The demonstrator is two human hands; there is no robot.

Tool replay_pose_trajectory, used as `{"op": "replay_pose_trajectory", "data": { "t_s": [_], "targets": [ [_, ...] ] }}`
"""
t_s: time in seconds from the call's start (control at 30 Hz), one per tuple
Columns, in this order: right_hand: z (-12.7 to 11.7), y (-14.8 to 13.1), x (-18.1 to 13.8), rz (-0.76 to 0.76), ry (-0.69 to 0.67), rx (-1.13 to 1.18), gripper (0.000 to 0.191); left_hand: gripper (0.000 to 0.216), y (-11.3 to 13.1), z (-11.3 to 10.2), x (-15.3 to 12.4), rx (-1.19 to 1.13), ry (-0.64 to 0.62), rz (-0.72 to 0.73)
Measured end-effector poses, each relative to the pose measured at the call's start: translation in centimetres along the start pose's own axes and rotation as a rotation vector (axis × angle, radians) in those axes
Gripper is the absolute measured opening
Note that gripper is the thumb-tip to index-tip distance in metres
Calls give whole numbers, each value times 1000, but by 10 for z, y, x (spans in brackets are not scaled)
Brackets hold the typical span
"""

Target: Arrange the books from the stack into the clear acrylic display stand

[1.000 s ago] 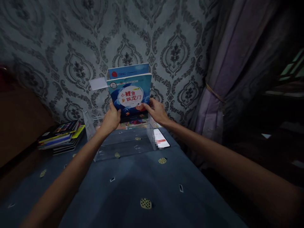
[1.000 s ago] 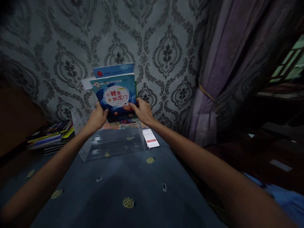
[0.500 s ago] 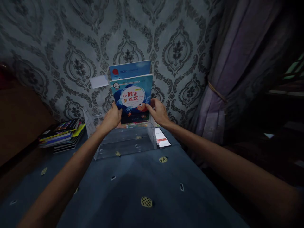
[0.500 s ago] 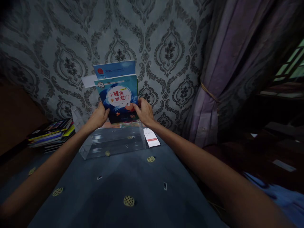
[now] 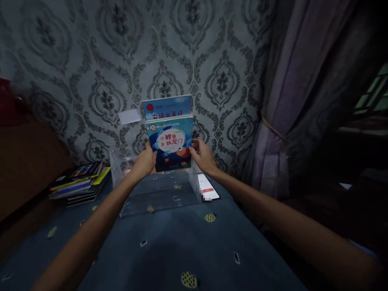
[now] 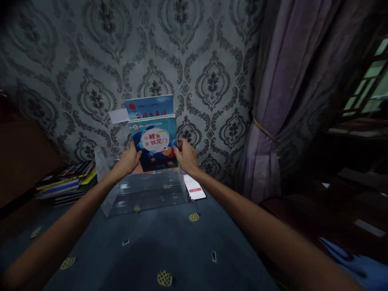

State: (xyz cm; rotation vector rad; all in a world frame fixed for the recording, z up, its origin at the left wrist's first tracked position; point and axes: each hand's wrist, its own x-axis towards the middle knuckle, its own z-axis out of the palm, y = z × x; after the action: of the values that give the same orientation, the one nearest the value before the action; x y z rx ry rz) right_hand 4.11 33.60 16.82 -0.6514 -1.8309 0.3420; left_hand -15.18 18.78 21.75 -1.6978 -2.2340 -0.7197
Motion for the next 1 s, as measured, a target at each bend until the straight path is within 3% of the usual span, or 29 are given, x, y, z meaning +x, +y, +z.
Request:
{"op": "replay_pose_trajectory", "data": {
  "t_s": [0.77, 0.9, 1.0],
  "targets": [
    [5, 2, 1, -2, -8, -61, 31, 57, 3, 9, 2, 31, 15, -45],
    [2, 3, 0, 2, -24, -51, 28, 54, 2, 5, -1, 9, 16, -36],
    [-3, 2, 4, 12, -15, -24, 38, 51, 3, -3, -3, -11, 43, -19]
  ]
}}
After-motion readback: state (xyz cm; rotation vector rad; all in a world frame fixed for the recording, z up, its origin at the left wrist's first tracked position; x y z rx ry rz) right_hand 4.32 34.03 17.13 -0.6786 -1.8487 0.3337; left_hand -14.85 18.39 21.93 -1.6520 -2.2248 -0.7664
